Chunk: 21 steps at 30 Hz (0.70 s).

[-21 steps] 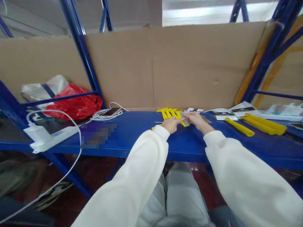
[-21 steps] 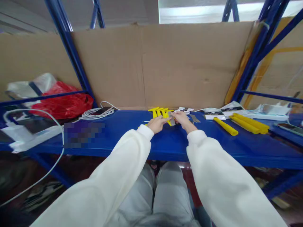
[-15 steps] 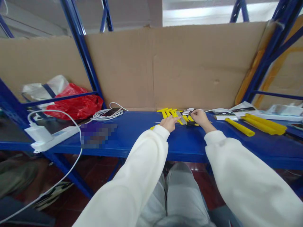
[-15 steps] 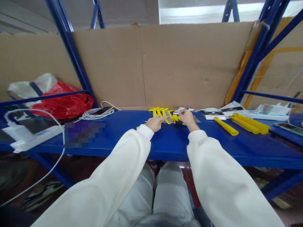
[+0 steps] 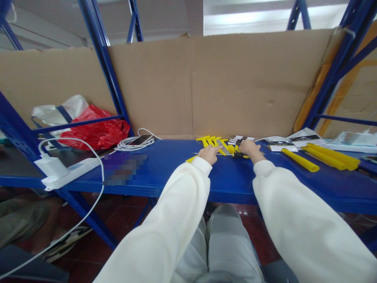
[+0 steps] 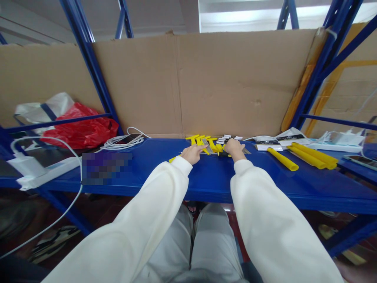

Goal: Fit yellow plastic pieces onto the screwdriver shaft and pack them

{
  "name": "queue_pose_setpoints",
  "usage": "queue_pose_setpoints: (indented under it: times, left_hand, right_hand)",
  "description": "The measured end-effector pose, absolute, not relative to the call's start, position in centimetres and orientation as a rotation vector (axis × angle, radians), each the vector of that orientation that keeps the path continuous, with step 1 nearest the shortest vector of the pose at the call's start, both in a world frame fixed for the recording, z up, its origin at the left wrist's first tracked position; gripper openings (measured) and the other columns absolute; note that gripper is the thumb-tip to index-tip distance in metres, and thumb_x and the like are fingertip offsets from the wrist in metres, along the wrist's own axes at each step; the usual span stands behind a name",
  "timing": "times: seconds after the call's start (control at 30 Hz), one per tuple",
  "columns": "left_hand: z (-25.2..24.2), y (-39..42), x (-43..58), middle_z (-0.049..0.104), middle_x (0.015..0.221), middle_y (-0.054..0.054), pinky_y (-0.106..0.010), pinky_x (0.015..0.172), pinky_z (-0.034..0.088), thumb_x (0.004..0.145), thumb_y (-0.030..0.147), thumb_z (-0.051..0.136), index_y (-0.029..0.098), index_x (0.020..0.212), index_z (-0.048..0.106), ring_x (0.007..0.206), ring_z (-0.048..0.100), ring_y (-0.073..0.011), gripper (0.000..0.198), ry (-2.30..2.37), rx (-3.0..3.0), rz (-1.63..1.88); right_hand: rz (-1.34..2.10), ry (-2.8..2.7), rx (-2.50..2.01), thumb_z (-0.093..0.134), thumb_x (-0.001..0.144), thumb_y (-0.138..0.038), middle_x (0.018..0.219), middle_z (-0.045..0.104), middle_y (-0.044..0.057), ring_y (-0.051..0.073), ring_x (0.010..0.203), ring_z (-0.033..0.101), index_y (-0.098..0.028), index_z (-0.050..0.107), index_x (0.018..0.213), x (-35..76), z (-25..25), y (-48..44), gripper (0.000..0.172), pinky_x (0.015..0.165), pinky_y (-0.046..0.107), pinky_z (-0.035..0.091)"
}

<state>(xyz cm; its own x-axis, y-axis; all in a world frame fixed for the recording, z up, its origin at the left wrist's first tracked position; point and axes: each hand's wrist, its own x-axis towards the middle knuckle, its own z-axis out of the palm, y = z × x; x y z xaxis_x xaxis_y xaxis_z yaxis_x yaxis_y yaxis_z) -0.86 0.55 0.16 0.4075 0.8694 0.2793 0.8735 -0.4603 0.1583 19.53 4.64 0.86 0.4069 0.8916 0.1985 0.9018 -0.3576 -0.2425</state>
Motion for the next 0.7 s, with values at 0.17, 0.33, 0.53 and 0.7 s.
queue_pose_setpoints:
  times: [0.17, 0.33, 0.53, 0.7]
  left_hand:
    - [0.0, 0.6, -0.8, 0.066, 0.131, -0.008, -0.031, 0.105, 0.050, 0.104, 0.023, 0.041, 0.037, 0.152, 0.054, 0.123, 0.065, -0.0221, 0.051, -1.599, -2.641, -0.507]
    - [-0.5, 1.1, -0.9, 0.068, 0.131, -0.007, -0.030, 0.105, 0.050, 0.104, 0.022, 0.042, 0.037, 0.150, 0.056, 0.124, 0.065, -0.0206, 0.050, -1.563, -2.642, -0.522]
    - [-0.8, 1.3, -0.9, 0.069, 0.131, -0.006, -0.030, 0.104, 0.051, 0.105, 0.024, 0.042, 0.037, 0.149, 0.058, 0.123, 0.065, -0.0210, 0.048, -1.547, -2.629, -0.537]
    - [-0.8, 1.4, -0.9, 0.069, 0.131, -0.006, -0.029, 0.103, 0.051, 0.105, 0.025, 0.042, 0.038, 0.148, 0.058, 0.123, 0.065, -0.0207, 0.048, -1.542, -2.631, -0.530]
  right_hand:
    - [-0.173, -1.562, -2.424, 0.060, 0.087, -0.017, 0.128, 0.068, 0.024, 0.036, 0.130, 0.057, -0.014, 0.071, 0.128, 18.4, 0.8, 5.6, 0.042, 0.105, 0.056, 0.039]
    - [-0.105, -1.592, -2.502, 0.059, 0.088, -0.018, 0.133, 0.066, 0.024, 0.036, 0.133, 0.055, -0.013, 0.069, 0.130, 18.7, 0.6, 5.7, 0.044, 0.107, 0.056, 0.036]
    - [-0.110, -1.638, -2.475, 0.057, 0.090, -0.019, 0.124, 0.070, 0.023, 0.033, 0.123, 0.063, -0.012, 0.070, 0.128, 18.9, 0.8, 5.2, 0.041, 0.106, 0.051, 0.038]
    - [-0.081, -1.617, -2.418, 0.056, 0.092, -0.024, 0.127, 0.069, 0.024, 0.034, 0.124, 0.063, -0.012, 0.071, 0.126, 19.2, 0.6, 4.6, 0.039, 0.107, 0.052, 0.037]
